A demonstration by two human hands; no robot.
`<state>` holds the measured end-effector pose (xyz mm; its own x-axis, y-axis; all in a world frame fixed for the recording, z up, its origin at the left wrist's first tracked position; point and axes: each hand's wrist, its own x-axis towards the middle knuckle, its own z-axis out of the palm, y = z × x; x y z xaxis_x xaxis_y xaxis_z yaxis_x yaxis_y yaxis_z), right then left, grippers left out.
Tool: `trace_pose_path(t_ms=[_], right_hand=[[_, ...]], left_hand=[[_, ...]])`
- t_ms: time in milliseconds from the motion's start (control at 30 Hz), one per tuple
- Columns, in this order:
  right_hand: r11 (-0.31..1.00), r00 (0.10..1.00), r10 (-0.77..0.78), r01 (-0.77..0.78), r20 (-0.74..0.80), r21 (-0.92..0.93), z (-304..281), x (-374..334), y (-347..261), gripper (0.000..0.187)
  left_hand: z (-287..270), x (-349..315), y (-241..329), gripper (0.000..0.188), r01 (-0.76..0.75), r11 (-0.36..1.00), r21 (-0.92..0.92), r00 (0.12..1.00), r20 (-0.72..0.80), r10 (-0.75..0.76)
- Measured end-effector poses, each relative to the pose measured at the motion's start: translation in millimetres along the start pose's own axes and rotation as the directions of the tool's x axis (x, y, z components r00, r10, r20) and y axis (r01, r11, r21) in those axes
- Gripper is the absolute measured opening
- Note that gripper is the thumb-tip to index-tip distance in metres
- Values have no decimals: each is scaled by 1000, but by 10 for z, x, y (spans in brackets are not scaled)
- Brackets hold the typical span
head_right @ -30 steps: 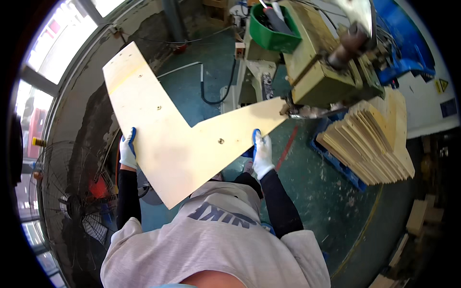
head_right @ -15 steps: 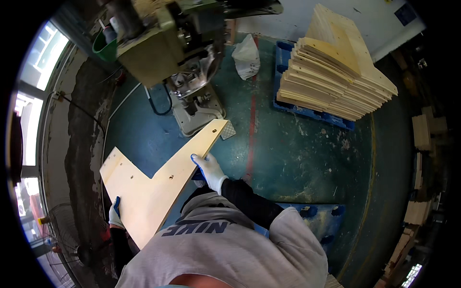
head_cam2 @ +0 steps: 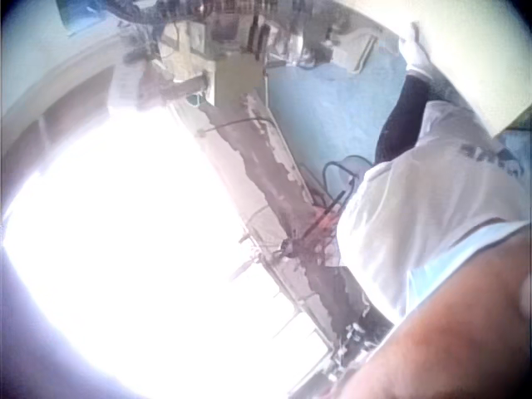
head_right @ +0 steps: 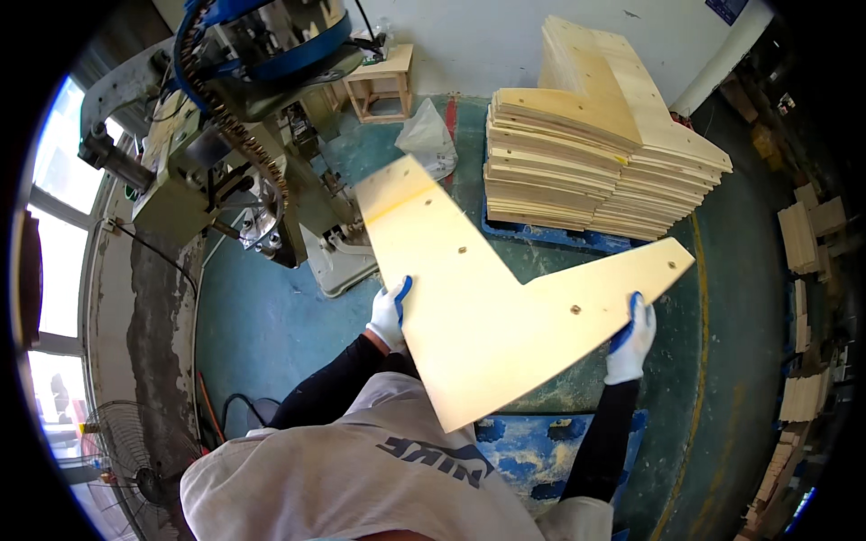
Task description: The person picks up L-shaped wooden boards from a stack, positions them under an industrial stapling or fastening machine to insert fasteners, and then places the processed boards onto a second stack.
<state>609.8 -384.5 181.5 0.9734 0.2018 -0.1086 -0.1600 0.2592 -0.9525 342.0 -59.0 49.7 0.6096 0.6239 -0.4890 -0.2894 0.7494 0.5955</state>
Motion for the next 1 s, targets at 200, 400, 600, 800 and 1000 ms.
trace_pose_path(t_ms=[200, 400, 600, 800, 1000], right_hand=[[1000, 998, -20, 20, -52, 0, -706, 450, -11, 56], [541, 728, -655, 267, -201, -797, 175, 1475, -299, 61], [710, 881, -392, 474, 267, -522, 876, 2829, -464, 73], [843, 925, -380, 342, -10, -416, 355, 4134, -485, 62], [735, 894, -430, 267, -124, -624, -716, 5719, -1023, 53]], left_hand=[[1460, 435, 139, 37, -337, 940, 48, 918, 237, 317], [2663, 1400, 342, 39, -511, 857, 68, 781, 453, 430], [4310, 2137, -19, 41, -574, 796, 190, 686, 642, 342], [5371, 2726, -247, 37, -468, 745, 475, 720, 694, 10], [5638, 4103, -687, 50, -625, 123, 771, 781, 618, 97]])
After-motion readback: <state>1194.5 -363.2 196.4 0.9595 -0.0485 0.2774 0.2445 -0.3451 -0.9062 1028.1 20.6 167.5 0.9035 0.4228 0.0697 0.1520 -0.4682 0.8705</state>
